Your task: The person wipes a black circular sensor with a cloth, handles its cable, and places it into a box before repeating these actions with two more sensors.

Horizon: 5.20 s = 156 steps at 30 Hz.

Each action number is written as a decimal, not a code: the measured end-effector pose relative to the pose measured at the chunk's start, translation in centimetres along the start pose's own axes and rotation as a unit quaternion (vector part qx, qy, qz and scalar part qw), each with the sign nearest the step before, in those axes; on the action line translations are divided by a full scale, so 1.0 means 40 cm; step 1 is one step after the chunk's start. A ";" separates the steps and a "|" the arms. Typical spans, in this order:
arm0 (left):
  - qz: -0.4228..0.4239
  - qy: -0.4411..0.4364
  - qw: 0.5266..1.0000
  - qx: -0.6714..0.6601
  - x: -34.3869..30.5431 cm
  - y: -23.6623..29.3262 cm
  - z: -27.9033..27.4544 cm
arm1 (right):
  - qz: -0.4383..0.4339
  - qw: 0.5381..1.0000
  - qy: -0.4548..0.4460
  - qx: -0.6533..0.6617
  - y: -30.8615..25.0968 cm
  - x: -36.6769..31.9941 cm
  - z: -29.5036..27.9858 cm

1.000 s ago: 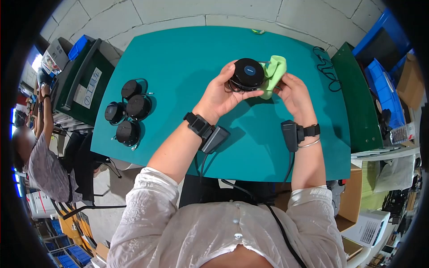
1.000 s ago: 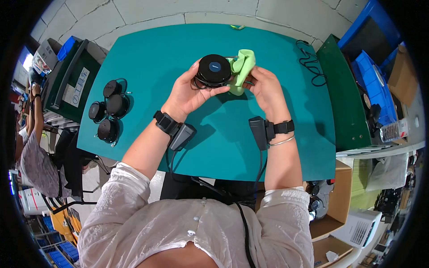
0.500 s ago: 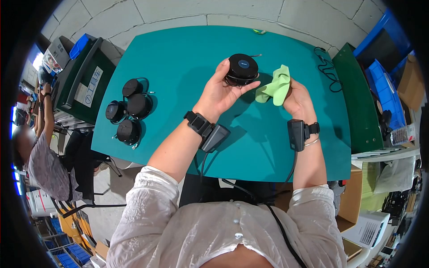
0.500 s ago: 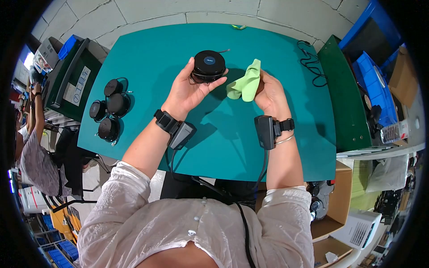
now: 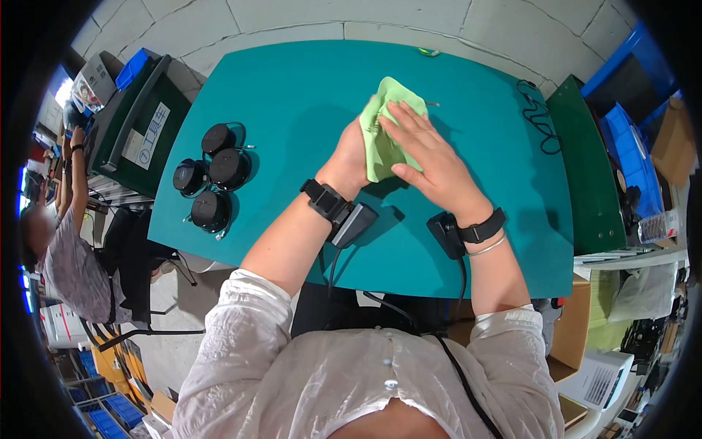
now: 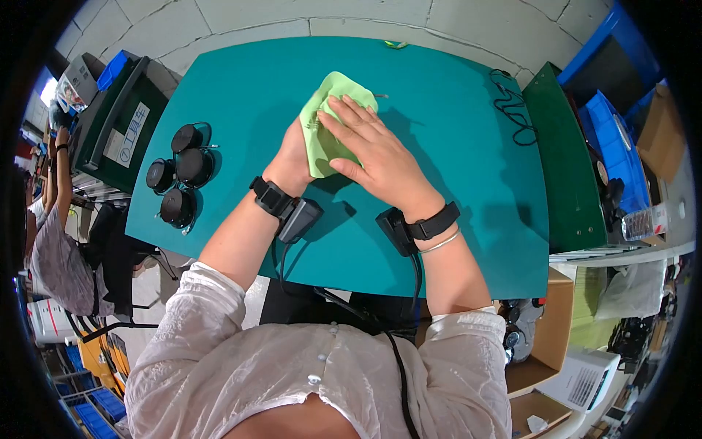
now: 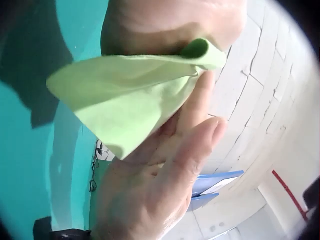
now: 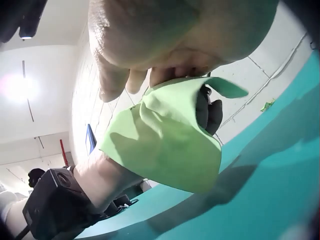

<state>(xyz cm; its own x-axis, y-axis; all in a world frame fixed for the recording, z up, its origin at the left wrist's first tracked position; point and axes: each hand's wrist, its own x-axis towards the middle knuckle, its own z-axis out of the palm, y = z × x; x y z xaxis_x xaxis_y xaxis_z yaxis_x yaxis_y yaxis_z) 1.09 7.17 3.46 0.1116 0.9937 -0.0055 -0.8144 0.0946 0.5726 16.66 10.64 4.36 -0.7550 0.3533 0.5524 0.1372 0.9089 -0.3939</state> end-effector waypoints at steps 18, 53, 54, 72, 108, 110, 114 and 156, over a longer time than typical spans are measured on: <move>-0.024 -0.045 0.989 0.139 -0.004 -0.057 0.016 | 0.140 0.970 0.122 0.156 0.063 -0.021 0.016; -0.071 0.004 0.997 0.036 0.002 -0.054 -0.029 | 0.022 0.997 -0.019 -0.074 0.028 -0.015 -0.015; -0.075 0.055 0.992 0.082 -0.003 -0.052 -0.021 | 0.024 0.997 -0.018 -0.074 0.032 -0.015 -0.014; -0.094 -0.147 0.984 -0.032 0.009 -0.009 -0.010 | 0.432 0.877 0.131 -0.165 0.243 -0.139 -0.092; -0.027 -0.113 0.991 0.069 0.003 0.002 -0.010 | 0.243 0.904 0.187 0.298 0.084 -0.039 -0.033; -0.019 -0.110 0.991 0.070 0.001 0.000 -0.008 | 0.222 0.901 0.199 0.315 0.083 -0.038 -0.033; -0.025 -0.111 0.992 0.053 0.004 0.004 -0.016 | 0.206 0.896 0.214 0.329 0.068 -0.034 -0.037; -0.145 -0.152 0.966 -0.149 0.021 0.007 -0.062 | 0.155 0.898 0.256 0.324 0.065 -0.034 -0.021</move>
<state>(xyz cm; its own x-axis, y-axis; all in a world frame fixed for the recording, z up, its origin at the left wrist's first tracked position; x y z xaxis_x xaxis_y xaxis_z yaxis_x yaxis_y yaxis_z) -0.45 8.20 1.58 0.4857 0.8633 0.1367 -0.8459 0.4249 0.3223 18.58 12.73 3.20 -0.3293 0.7730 0.5422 -0.2364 0.4884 -0.8400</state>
